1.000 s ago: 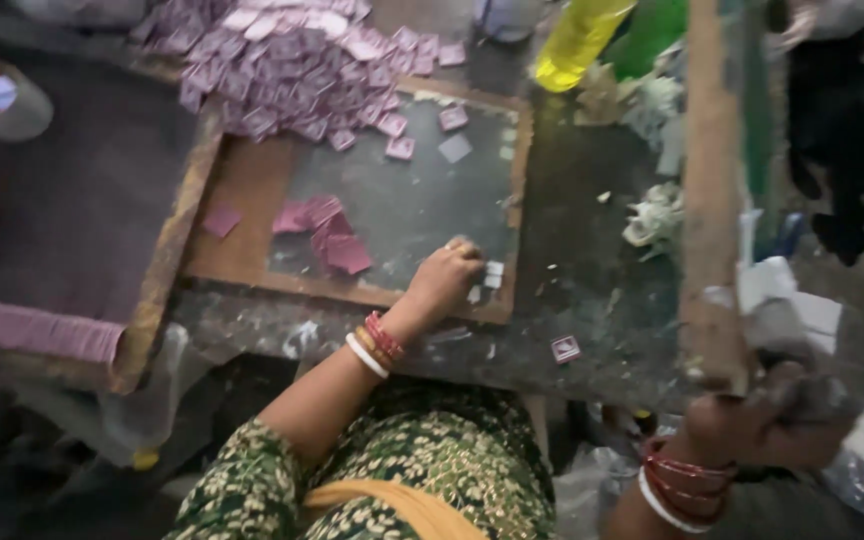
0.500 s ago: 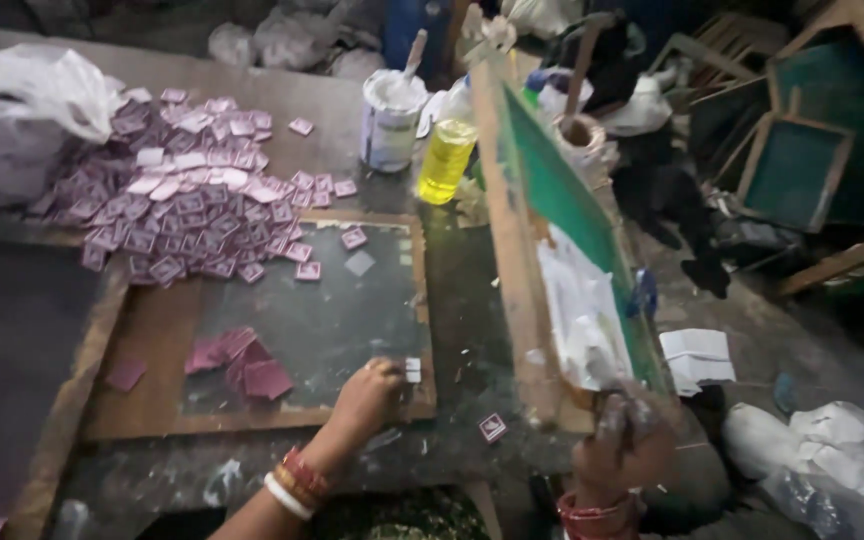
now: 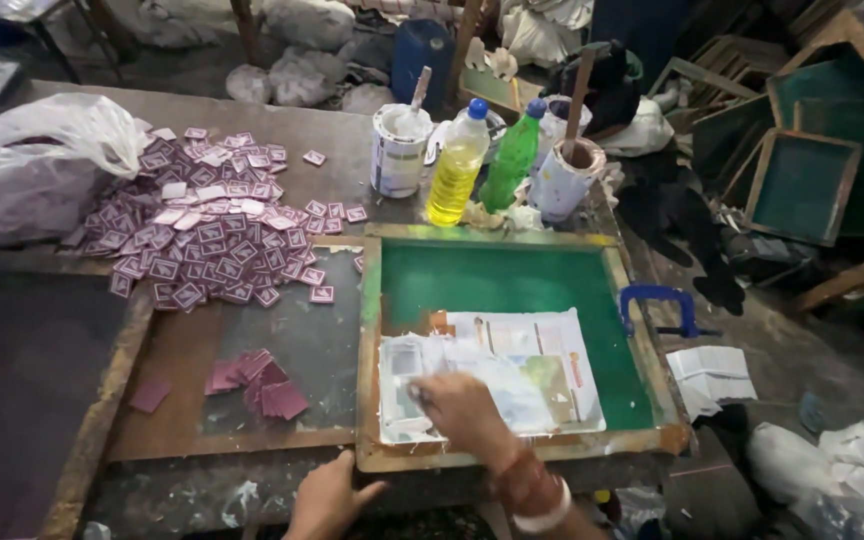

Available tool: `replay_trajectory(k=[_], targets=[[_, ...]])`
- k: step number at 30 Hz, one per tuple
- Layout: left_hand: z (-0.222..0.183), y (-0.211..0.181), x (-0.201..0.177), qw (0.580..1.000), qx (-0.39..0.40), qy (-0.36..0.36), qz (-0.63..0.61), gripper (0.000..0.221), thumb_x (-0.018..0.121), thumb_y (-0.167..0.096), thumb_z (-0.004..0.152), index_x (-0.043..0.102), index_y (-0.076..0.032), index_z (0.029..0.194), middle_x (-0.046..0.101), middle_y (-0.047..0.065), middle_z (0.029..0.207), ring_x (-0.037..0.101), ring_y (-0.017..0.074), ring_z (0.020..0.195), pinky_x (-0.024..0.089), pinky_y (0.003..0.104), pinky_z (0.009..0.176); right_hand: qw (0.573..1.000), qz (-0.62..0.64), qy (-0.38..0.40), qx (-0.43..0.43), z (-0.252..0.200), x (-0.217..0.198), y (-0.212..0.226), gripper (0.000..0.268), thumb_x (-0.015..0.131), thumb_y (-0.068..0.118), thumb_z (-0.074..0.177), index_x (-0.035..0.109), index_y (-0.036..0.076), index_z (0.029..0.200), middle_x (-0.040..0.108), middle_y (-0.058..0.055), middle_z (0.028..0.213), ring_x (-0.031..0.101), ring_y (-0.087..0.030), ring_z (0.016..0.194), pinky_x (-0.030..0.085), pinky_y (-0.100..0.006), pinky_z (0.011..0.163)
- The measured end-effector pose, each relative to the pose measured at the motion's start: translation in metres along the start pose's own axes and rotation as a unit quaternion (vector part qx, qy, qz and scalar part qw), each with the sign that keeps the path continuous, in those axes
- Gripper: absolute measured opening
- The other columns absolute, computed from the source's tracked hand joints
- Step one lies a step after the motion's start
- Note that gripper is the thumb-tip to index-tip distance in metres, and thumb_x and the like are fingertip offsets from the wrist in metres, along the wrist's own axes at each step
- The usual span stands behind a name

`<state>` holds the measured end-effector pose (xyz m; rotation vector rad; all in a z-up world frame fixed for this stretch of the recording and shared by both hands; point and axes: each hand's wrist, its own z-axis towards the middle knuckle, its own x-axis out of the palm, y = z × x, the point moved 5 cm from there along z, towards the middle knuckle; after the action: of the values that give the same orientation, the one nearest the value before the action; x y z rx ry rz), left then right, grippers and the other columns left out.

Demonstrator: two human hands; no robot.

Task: Positioning small labels on a glass plate and applying ink using a screen printing frame.

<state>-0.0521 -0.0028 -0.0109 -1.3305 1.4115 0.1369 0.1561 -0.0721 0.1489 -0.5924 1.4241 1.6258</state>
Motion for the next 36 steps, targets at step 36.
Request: replay_trajectory(k=[36], targets=[[0.141,-0.070,-0.020,0.983,0.140,-0.119,-0.004,0.021,0.070,-0.029,0.085,0.079,-0.013,0.096,0.069,0.012,0.102,0.070,0.0335,0.095,0.057,0.044,0.084,0.806,0.079,-0.577,0.105,-0.149,-0.132,-0.042,0.033,0.052,0.021,0.107,0.066,-0.008,0.112,0.068,-0.016,0.090,0.064,-0.020,0.076,0.053,-0.033,0.067]])
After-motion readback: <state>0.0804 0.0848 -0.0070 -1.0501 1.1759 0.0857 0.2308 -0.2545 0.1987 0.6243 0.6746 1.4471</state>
